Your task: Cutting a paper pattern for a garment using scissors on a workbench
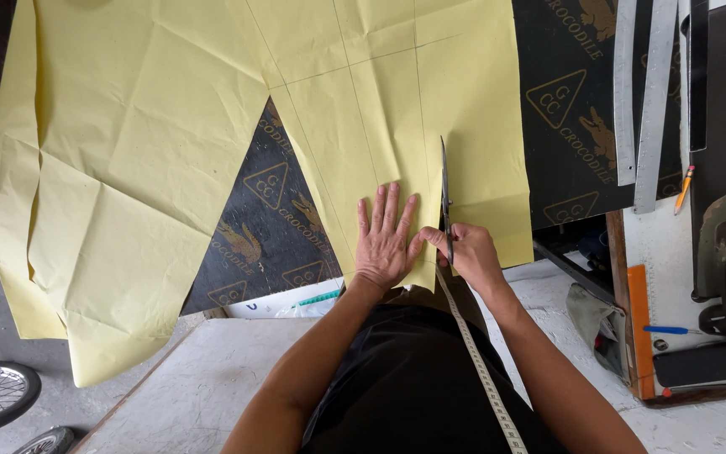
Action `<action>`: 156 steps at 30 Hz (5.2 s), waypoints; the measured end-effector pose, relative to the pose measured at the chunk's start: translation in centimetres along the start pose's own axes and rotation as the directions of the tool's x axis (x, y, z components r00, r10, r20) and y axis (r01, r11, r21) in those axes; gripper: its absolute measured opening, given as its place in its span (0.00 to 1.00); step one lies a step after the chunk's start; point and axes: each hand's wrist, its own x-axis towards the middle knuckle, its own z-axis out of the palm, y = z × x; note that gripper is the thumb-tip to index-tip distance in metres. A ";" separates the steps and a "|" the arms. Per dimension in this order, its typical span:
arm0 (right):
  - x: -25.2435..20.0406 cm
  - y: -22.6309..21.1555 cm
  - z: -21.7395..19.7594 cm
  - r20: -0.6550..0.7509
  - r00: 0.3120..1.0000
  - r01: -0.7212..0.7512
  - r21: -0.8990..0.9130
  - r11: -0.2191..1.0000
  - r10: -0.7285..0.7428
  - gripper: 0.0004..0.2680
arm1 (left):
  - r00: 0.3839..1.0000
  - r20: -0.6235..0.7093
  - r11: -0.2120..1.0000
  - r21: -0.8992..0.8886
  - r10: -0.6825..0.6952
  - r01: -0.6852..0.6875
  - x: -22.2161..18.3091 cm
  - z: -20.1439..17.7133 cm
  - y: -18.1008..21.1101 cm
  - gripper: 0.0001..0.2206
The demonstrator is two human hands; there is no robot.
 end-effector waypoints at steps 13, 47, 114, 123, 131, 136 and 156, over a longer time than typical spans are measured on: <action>2.0 -2.6 0.2 -0.011 1.000 0.015 0.057 0.998 -0.014 0.20 | 1.000 0.006 1.000 -0.003 0.014 -0.014 -0.2 0.2 0.2 0.31; 7.5 -7.3 -0.3 -0.033 0.994 0.104 0.126 0.987 -0.101 0.20 | 0.999 0.037 1.000 -0.023 -0.006 0.006 -1.4 -0.2 1.2 0.31; -6.6 0.2 -1.3 -0.085 0.955 -0.284 0.015 0.959 0.285 0.21 | 0.906 -0.369 0.972 -0.024 0.207 -0.232 21.4 -3.9 -6.8 0.28; -4.0 -3.2 -1.3 -0.033 0.893 -0.450 -0.042 0.892 0.449 0.16 | 0.974 0.222 0.974 0.206 0.048 -0.095 29.3 -13.6 -4.8 0.34; -2.4 -5.8 -1.2 -0.040 0.861 -0.505 0.050 0.862 0.507 0.10 | 0.986 0.151 0.978 0.187 0.066 -0.094 29.8 -12.8 -5.3 0.43; -2.0 -2.7 -1.0 -0.076 0.898 -0.432 0.038 0.901 0.434 0.18 | 0.986 0.153 0.976 0.191 0.073 -0.102 30.1 -12.5 -5.6 0.43; 1.4 -3.2 -1.2 -0.097 0.976 -0.186 0.091 0.978 0.195 0.20 | 0.979 -0.043 0.968 0.164 0.199 -0.190 31.4 -10.6 -7.2 0.48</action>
